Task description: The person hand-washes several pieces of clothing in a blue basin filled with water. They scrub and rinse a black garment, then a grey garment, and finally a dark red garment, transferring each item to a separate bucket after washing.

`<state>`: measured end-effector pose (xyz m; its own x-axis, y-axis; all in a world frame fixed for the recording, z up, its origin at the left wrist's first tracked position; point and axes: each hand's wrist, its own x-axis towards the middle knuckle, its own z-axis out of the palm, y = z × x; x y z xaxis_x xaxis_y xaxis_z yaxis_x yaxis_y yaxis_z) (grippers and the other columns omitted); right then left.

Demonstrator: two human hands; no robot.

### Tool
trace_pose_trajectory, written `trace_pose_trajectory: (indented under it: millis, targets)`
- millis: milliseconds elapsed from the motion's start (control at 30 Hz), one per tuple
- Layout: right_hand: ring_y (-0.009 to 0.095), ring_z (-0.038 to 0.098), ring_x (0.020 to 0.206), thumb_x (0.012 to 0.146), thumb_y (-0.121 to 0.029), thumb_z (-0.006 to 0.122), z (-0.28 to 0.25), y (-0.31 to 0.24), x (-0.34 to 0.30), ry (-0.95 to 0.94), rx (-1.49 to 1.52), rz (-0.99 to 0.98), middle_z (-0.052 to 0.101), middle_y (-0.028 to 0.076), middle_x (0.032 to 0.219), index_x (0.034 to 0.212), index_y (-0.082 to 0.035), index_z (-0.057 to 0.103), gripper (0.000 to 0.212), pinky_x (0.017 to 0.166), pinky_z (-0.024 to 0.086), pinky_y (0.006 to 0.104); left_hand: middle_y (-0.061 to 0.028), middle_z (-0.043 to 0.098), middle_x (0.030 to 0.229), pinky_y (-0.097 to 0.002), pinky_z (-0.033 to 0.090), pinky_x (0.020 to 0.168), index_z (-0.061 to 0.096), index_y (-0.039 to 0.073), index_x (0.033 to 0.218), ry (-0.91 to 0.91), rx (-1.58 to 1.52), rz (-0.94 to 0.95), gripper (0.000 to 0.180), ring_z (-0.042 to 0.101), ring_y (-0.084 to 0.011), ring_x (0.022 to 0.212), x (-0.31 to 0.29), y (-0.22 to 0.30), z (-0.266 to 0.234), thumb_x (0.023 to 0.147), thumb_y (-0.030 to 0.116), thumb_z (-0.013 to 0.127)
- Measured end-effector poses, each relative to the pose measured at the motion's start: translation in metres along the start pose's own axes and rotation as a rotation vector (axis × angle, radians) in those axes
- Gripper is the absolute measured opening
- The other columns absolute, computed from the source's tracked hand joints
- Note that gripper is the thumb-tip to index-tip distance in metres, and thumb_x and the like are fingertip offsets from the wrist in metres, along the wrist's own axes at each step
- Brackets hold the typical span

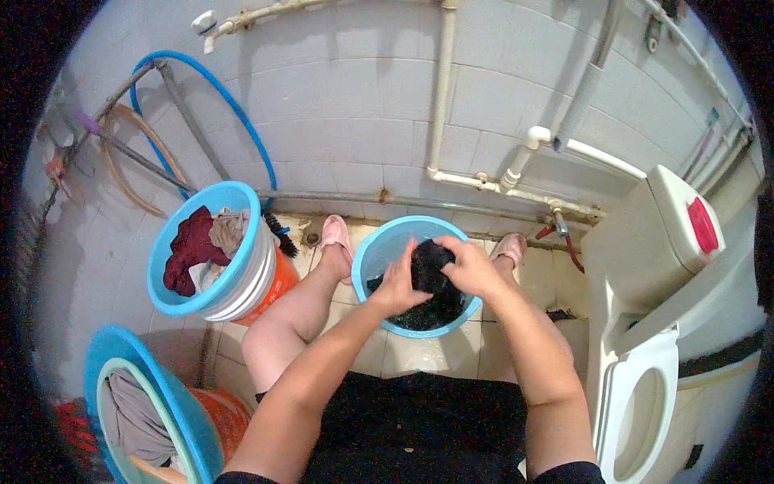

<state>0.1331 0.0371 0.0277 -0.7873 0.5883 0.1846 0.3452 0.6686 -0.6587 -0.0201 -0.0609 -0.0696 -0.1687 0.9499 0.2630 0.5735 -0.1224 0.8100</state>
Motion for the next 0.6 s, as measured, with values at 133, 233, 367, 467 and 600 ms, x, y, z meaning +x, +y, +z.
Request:
trace_pose_trajectory:
  millis: [133,233,367,467,600]
  targets:
    - [0.037,0.055,0.095,0.067,-0.009,0.058,-0.063,-0.049,0.003,0.166,0.146,-0.129,0.061,0.019,0.096,0.114,-0.009,0.056,0.047,0.082,0.045,0.0407,-0.0154,0.053,0.12,-0.0318,0.037,0.099,0.037,0.007,0.133,-0.019,-0.392,-0.017,0.079,0.05,-0.0246,0.115,0.048,0.063,-0.034,0.06,-0.004,0.066]
    - [0.035,0.057,0.092,0.067,-0.007,0.059,-0.082,-0.032,0.009,0.252,0.175,-0.164,0.06,0.02,0.093,0.117,-0.008,0.051,0.051,0.082,0.045,0.0403,-0.0116,0.056,0.118,-0.0301,0.039,0.096,0.046,0.008,0.126,0.099,-0.311,0.019,0.066,0.052,-0.0214,0.111,0.074,0.108,-0.058,0.064,-0.01,0.06]
    - [0.036,0.056,0.095,0.066,-0.007,0.062,-0.079,-0.035,0.015,0.223,0.094,-0.162,0.06,0.018,0.101,0.116,-0.007,0.049,0.052,0.082,0.044,0.042,-0.0103,0.058,0.109,-0.0343,0.043,0.09,0.053,0.013,0.118,0.308,0.053,0.123,0.059,0.054,-0.0274,0.104,0.085,0.114,-0.082,0.064,-0.01,0.052]
    - [0.037,0.052,0.102,0.067,-0.01,0.064,-0.038,0.024,0.008,0.284,-0.131,-0.139,0.057,0.016,0.107,0.115,-0.006,0.05,0.05,0.087,0.041,0.044,-0.0107,0.053,0.099,-0.0412,0.043,0.084,0.055,0.014,0.112,0.262,0.28,0.17,0.053,0.051,-0.0331,0.1,0.092,0.092,-0.061,0.063,-0.007,0.05]
    - [0.032,0.044,0.114,0.068,-0.015,0.068,0.06,0.086,-0.004,0.122,-0.208,0.161,0.049,0.011,0.121,0.121,-0.013,0.048,0.056,0.093,0.035,0.0478,-0.0138,0.05,0.109,-0.041,0.042,0.087,0.056,0.015,0.11,0.105,0.531,0.074,0.052,0.048,-0.0363,0.104,0.07,0.026,-0.026,0.063,-0.006,0.051]
